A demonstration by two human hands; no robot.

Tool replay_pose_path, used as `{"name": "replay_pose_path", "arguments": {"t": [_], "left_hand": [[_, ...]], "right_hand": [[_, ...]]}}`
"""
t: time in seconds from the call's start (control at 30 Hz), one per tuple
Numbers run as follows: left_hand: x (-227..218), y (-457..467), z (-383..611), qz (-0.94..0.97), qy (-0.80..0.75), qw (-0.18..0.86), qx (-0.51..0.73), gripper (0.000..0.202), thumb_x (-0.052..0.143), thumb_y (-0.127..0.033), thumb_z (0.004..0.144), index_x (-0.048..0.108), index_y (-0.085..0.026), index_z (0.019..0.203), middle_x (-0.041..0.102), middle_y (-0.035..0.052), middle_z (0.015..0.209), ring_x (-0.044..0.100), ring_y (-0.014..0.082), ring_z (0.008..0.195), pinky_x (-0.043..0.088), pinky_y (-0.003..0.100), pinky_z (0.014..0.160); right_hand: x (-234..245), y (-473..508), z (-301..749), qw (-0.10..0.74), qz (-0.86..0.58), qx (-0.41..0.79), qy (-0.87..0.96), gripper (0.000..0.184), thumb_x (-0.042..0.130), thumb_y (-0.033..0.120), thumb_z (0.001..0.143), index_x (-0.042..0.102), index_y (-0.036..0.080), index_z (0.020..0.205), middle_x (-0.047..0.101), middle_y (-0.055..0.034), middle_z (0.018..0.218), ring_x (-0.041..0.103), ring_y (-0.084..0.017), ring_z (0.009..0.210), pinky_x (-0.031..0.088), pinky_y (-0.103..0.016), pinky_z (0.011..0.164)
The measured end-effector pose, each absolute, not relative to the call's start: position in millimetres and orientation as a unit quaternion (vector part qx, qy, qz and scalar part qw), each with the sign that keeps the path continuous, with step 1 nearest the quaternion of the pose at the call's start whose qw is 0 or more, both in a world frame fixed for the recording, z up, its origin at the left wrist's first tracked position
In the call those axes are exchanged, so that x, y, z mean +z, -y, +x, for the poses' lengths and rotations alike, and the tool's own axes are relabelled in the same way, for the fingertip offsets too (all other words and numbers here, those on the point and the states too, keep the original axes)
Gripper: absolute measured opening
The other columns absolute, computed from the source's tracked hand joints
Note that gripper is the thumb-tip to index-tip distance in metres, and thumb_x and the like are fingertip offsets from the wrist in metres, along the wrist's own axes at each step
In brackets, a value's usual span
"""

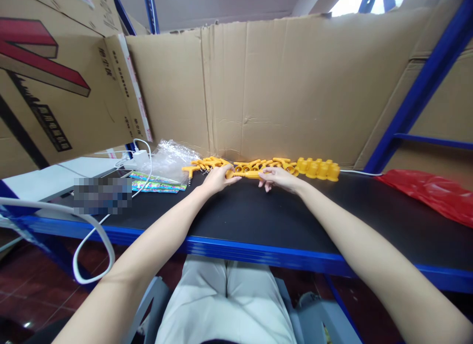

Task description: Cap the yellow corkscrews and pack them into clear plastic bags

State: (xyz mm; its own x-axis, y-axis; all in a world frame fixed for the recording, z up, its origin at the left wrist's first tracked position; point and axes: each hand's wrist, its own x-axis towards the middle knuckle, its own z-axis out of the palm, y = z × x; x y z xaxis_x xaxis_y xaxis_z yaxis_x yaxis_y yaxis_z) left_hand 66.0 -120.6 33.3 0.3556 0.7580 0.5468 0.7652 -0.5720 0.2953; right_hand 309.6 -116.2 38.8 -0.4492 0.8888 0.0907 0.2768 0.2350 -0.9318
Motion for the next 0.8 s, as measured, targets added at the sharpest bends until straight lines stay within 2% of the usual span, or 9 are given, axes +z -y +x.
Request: {"name": "replay_pose_path", "arguments": {"t": [0.37, 0.53, 0.7, 0.8], "left_hand": [[34.5, 123.4, 67.0, -0.830, 0.449, 0.040, -0.328, 0.034, 0.053, -0.048, 0.079, 0.060, -0.019, 0.096, 0.059, 0.0003, 0.063, 0.053, 0.0143, 0.058, 0.035, 0.022, 0.057], [34.8, 125.6, 66.8, -0.832, 0.441, 0.044, -0.335, 0.033, 0.053, -0.047, 0.079, 0.060, -0.019, 0.096, 0.060, 0.0003, 0.064, 0.054, 0.0148, 0.058, 0.036, 0.022, 0.058], [34.6, 122.4, 66.4, -0.831, 0.446, 0.042, -0.330, 0.035, 0.053, -0.049, 0.079, 0.060, -0.020, 0.097, 0.060, 0.0005, 0.066, 0.054, 0.0145, 0.059, 0.036, 0.022, 0.058], [34.5, 119.6, 65.5, -0.830, 0.449, 0.041, -0.329, 0.037, 0.052, -0.051, 0.079, 0.060, -0.019, 0.096, 0.061, 0.0015, 0.068, 0.054, 0.0149, 0.060, 0.035, 0.022, 0.057]], "right_hand": [[39.3, 114.6, 310.5, 0.336, -0.393, 0.468, 0.717, 0.041, 0.063, 0.052, 0.072, 0.056, 0.012, 0.077, 0.065, -0.0054, 0.066, 0.057, -0.009, 0.047, 0.043, -0.021, 0.047], [38.3, 113.8, 308.1, 0.343, -0.393, 0.495, 0.695, 0.041, 0.056, 0.050, 0.079, 0.057, 0.010, 0.070, 0.064, -0.0072, 0.060, 0.053, -0.009, 0.041, 0.040, -0.020, 0.041], [38.9, 114.0, 307.8, 0.332, -0.403, 0.512, 0.683, 0.031, 0.052, 0.042, 0.085, 0.056, 0.012, 0.085, 0.066, -0.0081, 0.071, 0.055, -0.009, 0.044, 0.042, -0.020, 0.041], [40.7, 114.9, 308.9, 0.328, -0.416, 0.489, 0.693, 0.028, 0.058, 0.038, 0.081, 0.054, 0.013, 0.094, 0.066, -0.0082, 0.081, 0.059, -0.010, 0.052, 0.046, -0.021, 0.046]]}}
